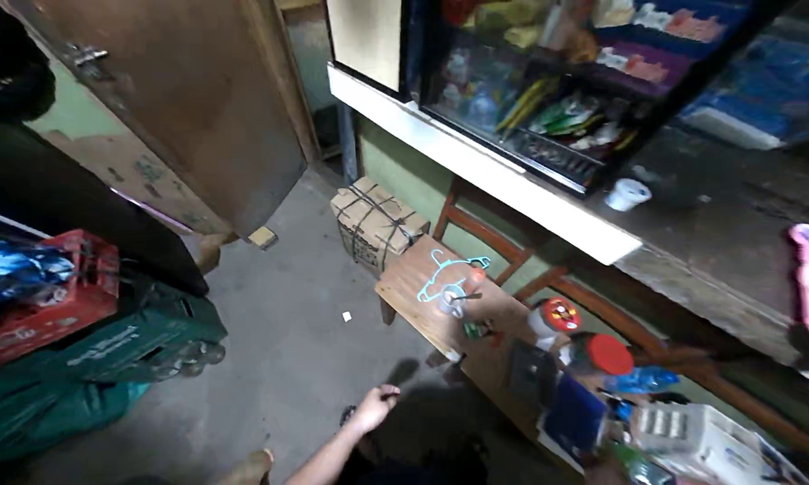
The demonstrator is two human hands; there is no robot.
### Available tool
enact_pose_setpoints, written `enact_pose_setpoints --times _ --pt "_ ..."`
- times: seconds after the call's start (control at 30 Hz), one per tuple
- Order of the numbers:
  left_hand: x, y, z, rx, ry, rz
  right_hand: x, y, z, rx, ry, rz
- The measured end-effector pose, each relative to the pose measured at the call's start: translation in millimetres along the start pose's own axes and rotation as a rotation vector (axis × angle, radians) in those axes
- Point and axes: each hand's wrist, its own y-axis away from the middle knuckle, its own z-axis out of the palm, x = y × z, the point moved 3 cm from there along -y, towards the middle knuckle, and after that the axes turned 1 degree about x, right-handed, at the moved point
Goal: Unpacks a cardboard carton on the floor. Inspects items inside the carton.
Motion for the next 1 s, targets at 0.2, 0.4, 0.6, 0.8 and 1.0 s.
enact_pose_setpoints --times 0.2,0.4,0.6,0.8,1.0 --pt "78 -33 -95 0.0 0.319 0.206 -124 150 204 -0.793 0.044 -0.145" --pt "141 -110 -172 0.341 0.689 0.188 -206 187 336 -1.239 0.168 -0.161" --pt "133 -211 -263 0.451 0.712 -0.007 -235 168 472 -1.449 0.03 0.151" --pt "141 -301 -319 0.47 0.574 -0.059 -265 145 575 -1.414 0.074 0.205" --pt "163 -379 -322 0.269 0.235 -0.016 -268 106 630 -1.263 0.16 0.215"
